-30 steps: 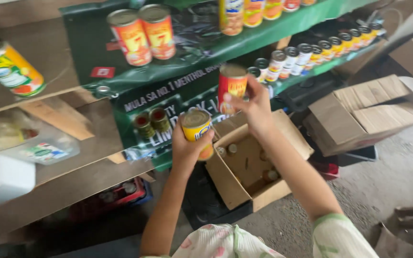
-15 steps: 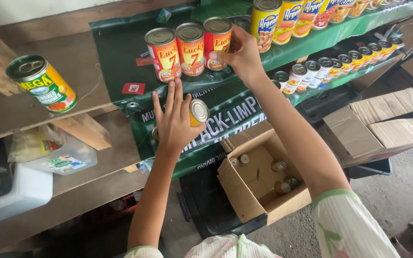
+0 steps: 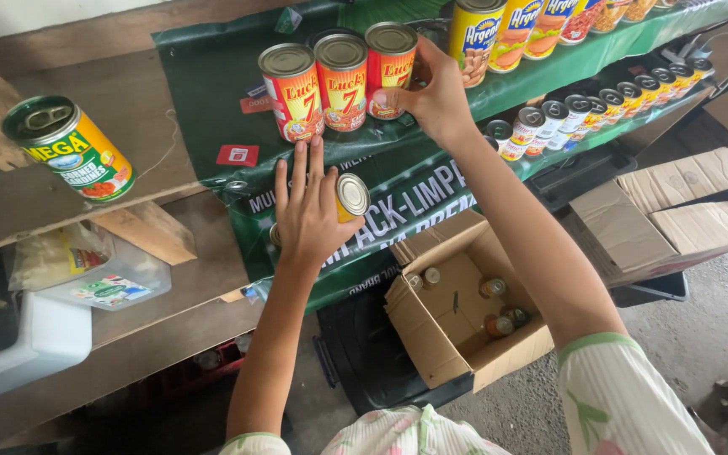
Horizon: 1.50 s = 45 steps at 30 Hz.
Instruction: Organizing and placing various canned goods onto store shelves from cardboard boxes.
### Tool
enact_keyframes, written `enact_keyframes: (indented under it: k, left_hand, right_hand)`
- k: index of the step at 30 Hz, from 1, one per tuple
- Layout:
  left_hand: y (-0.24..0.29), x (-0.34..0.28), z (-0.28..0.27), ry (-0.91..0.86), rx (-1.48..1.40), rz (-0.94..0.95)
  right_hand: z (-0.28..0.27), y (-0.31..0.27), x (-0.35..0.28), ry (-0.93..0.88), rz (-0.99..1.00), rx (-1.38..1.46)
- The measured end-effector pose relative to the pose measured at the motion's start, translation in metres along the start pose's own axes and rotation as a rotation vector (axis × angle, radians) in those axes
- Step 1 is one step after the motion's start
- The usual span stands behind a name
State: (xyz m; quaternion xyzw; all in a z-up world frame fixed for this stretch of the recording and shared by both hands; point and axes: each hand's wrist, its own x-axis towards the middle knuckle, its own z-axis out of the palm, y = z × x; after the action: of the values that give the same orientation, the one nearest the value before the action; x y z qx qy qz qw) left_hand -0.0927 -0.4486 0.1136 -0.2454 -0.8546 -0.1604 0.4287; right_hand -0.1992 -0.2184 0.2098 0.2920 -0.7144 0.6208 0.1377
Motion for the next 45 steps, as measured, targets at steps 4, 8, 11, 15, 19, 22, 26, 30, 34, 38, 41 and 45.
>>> enact_keyframes:
  k: [4, 8, 11, 15, 19, 22, 26, 30, 34, 38, 41, 45]
  left_hand:
    - [0.000, 0.000, 0.002, -0.014, 0.005, -0.013]
    - [0.000, -0.001, 0.002, -0.028, 0.014, -0.004]
    - [-0.001, -0.003, 0.003, -0.029, 0.057, 0.021]
    - [-0.001, -0.005, 0.002, -0.024, 0.076, 0.031]
    - [0.003, -0.004, -0.002, -0.041, 0.093, 0.035]
    - [0.003, -0.002, -0.002, -0.052, 0.110, 0.034]
    - [0.005, -0.002, -0.003, -0.056, 0.129, 0.031]
    - [0.002, -0.004, -0.003, -0.057, 0.145, 0.035]
    - [0.004, -0.004, -0.004, -0.071, 0.158, 0.040]
    - [0.007, -0.002, -0.004, -0.094, 0.178, 0.028]
    - [0.006, -0.003, -0.005, -0.113, 0.164, 0.026]
    - [0.006, -0.003, -0.004, -0.131, 0.174, 0.022]
  right_hand:
    - [0.002, -0.004, -0.002, -0.007, -0.003, -0.055]
    - [0.006, -0.008, -0.005, 0.031, -0.005, -0.137]
    - [0.000, -0.007, -0.005, 0.011, -0.069, -0.205]
    - [-0.001, -0.007, -0.003, -0.026, -0.082, -0.230]
    - [0.001, -0.003, -0.004, -0.016, -0.080, -0.240]
    - [0.006, -0.008, -0.004, 0.015, -0.058, -0.257]
    - [0.003, 0.003, -0.005, 0.035, 0.022, -0.230]
    - [0.004, 0.022, -0.009, 0.017, -0.081, -0.148]
    - [0.024, 0.019, -0.013, 0.093, -0.310, -0.284]
    - [0.031, 0.027, -0.014, 0.190, -0.323, -0.431]
    - [0.032, 0.031, -0.013, 0.200, -0.280, -0.459]
    - [0.030, 0.033, -0.012, 0.200, -0.256, -0.461]
